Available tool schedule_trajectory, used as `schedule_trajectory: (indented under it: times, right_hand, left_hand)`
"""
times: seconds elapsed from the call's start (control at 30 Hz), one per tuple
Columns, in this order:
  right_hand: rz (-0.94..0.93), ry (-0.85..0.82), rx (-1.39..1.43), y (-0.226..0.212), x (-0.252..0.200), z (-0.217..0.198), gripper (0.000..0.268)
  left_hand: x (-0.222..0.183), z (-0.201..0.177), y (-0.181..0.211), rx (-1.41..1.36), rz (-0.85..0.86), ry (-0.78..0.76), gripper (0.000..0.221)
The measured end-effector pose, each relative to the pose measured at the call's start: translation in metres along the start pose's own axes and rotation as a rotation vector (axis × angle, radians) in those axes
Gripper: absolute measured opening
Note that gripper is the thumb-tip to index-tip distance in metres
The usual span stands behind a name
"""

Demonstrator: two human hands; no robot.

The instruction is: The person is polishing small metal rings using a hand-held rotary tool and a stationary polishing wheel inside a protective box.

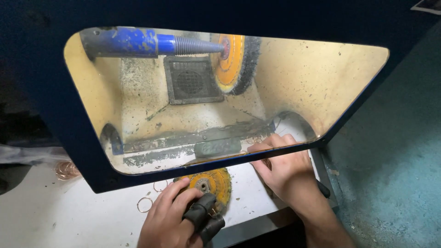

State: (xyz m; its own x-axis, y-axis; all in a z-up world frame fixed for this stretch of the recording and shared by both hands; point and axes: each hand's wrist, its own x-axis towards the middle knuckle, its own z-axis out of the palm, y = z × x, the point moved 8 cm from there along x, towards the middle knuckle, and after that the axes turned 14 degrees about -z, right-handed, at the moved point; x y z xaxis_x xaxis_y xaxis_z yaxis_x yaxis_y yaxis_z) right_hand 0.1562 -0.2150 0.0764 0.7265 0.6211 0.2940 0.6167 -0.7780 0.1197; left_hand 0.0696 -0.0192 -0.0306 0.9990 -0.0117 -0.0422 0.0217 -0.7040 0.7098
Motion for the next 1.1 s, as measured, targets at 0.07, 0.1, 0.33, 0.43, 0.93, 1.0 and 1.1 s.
schedule_trajectory:
  times: [0.07,0.1,0.33,0.43,0.93,1.0,1.1]
  right_hand:
    - [0.011,-0.005,0.036,0.001,-0.002,0.003,0.005]
    - [0.027,-0.005,0.064,0.004,-0.003,0.004,0.009]
    - [0.098,0.039,-0.056,0.017,-0.022,0.008,0.019]
    - [0.313,-0.021,0.086,0.031,-0.029,0.007,0.013]
    - [0.173,-0.144,0.621,-0.043,-0.002,0.012,0.014]
    - [0.041,-0.199,0.645,-0.048,-0.006,0.010,0.023]
    - [-0.093,-0.237,0.469,-0.060,-0.017,0.016,0.027]
  left_hand:
    - [-0.001,0.003,-0.005,0.004,-0.040,-0.034,0.056]
    - [0.001,0.006,-0.008,0.007,-0.070,-0.066,0.060]
    - [-0.002,-0.003,0.005,0.048,0.088,0.094,0.048]
    - [-0.001,0.001,0.010,0.054,0.163,0.020,0.048]
    - [-0.004,-0.029,0.036,-0.052,0.280,0.052,0.037]
    - [-0.004,-0.029,0.036,-0.042,0.270,0.030,0.032]
    - [-0.006,-0.034,0.040,-0.088,0.324,0.073,0.023]
